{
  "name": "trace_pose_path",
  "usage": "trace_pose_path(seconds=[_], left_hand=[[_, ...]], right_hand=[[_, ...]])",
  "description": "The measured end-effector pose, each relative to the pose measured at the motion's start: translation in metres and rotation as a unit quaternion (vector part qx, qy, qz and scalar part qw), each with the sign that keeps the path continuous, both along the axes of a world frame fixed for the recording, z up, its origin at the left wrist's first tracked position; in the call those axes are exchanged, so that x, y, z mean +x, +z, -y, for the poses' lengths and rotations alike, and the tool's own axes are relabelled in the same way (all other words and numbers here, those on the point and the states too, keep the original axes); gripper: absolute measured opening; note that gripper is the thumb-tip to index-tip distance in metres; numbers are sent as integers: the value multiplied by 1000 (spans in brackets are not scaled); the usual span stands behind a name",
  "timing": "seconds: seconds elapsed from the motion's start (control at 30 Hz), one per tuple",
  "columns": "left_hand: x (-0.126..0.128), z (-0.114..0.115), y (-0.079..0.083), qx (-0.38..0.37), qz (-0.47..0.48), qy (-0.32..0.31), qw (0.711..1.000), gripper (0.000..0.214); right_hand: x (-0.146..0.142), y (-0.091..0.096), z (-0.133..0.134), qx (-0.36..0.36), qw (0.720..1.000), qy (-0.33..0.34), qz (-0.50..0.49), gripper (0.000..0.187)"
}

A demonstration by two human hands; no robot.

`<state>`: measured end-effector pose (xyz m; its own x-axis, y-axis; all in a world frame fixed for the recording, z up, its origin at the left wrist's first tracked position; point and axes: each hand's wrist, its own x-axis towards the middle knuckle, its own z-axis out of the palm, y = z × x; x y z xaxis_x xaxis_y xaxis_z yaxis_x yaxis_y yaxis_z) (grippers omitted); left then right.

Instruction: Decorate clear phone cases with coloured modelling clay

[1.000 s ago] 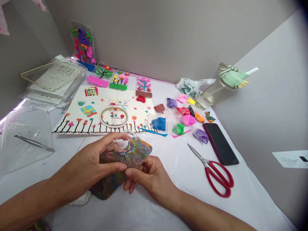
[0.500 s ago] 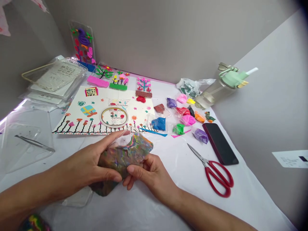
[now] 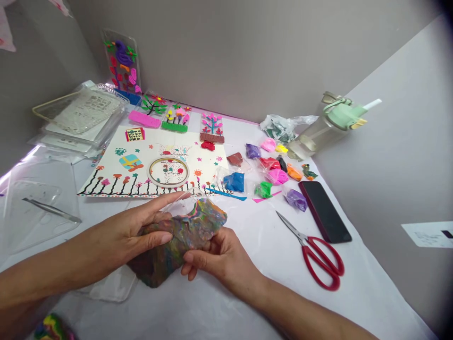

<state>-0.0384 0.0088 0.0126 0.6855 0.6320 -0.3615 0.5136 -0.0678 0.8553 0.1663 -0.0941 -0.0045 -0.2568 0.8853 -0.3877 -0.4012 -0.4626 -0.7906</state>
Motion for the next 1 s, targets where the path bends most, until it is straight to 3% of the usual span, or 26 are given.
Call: trace_pose_path(seconds=[0.17, 0.33, 0.57, 0.73, 0.87, 1.0], left_hand=[[4, 5, 1, -41, -6, 21, 999, 91], [12, 9, 8, -50, 2, 35, 998, 80], [5, 4, 6, -30, 9, 17, 999, 65], [2, 1, 7, 39, -9, 11, 999, 54], [-5, -6, 5, 61, -17, -30, 998, 53], [-6, -6, 2, -16, 3, -34, 999, 64]], right_hand=[[1, 0, -1, 0, 1000, -7, 8, 43], [1, 0, -2, 4, 1000, -17, 12, 38], [2, 0, -1, 11, 1000, -12, 8, 39], [1, 0, 0, 9, 1000, -14, 8, 37], [1, -1, 0, 12, 1000, -16, 3, 37], [0, 0, 0, 6, 1000, -15, 7, 40]])
